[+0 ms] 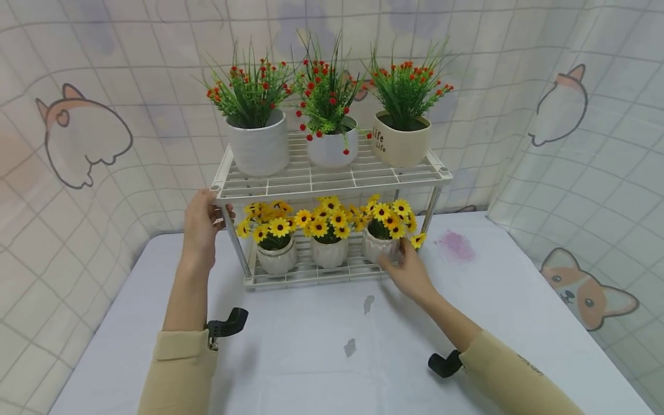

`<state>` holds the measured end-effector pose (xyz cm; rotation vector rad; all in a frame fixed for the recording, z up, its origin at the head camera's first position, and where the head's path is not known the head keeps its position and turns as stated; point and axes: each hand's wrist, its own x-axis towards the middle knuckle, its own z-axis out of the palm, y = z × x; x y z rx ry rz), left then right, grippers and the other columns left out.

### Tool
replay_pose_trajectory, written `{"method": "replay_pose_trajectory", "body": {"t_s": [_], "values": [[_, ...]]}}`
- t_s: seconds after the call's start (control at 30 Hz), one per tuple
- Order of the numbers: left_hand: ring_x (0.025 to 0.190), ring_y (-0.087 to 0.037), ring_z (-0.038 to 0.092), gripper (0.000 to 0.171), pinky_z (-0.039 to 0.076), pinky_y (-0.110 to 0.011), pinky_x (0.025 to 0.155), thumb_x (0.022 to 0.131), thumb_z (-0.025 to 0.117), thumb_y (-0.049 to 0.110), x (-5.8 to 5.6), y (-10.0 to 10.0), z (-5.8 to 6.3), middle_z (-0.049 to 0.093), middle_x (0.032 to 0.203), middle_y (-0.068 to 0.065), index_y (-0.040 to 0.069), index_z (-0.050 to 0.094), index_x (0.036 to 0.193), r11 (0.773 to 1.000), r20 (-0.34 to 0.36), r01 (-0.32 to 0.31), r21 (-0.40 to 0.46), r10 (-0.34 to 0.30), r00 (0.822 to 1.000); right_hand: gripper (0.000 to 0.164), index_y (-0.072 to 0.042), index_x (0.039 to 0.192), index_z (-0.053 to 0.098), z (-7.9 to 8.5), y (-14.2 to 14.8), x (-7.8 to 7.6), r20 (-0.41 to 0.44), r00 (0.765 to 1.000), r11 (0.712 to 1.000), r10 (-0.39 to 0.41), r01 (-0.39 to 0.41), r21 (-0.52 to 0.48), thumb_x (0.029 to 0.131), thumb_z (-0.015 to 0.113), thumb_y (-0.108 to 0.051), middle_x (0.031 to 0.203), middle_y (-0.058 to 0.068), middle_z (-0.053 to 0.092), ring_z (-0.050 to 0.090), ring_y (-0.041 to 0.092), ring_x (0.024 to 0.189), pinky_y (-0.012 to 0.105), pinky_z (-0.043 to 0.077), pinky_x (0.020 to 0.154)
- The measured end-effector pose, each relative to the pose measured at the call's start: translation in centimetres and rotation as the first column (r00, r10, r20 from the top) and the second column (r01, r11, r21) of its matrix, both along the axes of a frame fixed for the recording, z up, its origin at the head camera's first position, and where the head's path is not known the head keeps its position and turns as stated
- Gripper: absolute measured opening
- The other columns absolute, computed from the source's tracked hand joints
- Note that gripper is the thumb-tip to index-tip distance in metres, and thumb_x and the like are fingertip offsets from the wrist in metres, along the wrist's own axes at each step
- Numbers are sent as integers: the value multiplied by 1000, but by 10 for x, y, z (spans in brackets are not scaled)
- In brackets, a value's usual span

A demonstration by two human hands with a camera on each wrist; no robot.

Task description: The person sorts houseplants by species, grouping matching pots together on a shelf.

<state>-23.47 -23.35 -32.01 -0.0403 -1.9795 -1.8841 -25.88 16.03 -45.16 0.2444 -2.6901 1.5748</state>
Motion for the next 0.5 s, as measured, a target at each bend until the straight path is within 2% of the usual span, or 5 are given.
{"method": "replay_pose_trajectory", "body": {"t_s": [0.1, 0.27, 0.37, 0.43, 0.5], "values": [[94, -24, 57, 31, 42, -38, 89, 110, 38, 37, 1, -3, -3, 56, 99, -9, 13, 57, 114, 999, -29, 21, 30, -20, 999, 79, 9, 157, 20, 5, 9, 14, 15, 997, 997, 75, -75, 10, 101, 66, -22, 161, 30, 27, 31, 43, 147, 55, 34, 113], [100, -23, 58, 31, 42, -35, 92, 110, 42, 41, 5, -6, -8, 59, 104, -8, 13, 55, 116, 998, -65, 27, 59, -23, 998, 58, 9, 147, 42, 15, 24, 33, 25, 985, 985, 172, -171, -34, 102, 65, -20, 149, 30, 46, 46, 43, 138, 53, 40, 109], [105, -22, 59, 27, 44, -33, 93, 110, 45, 37, 8, -8, -14, 60, 109, -7, 12, 55, 116, 997, -91, 23, 73, -16, 996, 47, 6, 140, 52, 20, 37, 39, 38, 978, 978, 203, -200, -64, 103, 65, -19, 139, 27, 57, 57, 39, 128, 44, 48, 103], [107, -22, 59, 27, 46, -32, 93, 110, 46, 35, 11, -12, -20, 60, 113, -7, 11, 55, 117, 998, -98, 14, 67, -8, 995, 43, 4, 138, 56, 22, 50, 41, 39, 978, 978, 205, -203, -50, 103, 65, -20, 134, 24, 61, 61, 35, 122, 36, 51, 97], [108, -21, 60, 28, 48, -30, 93, 110, 47, 33, 13, -18, -28, 60, 116, -7, 9, 56, 119, 1000, -75, -12, 24, 14, 997, 42, 4, 135, 58, 23, 65, 39, 37, 981, 981, 192, -192, -15, 103, 66, -21, 129, 22, 64, 64, 32, 117, 31, 52, 92]]}}
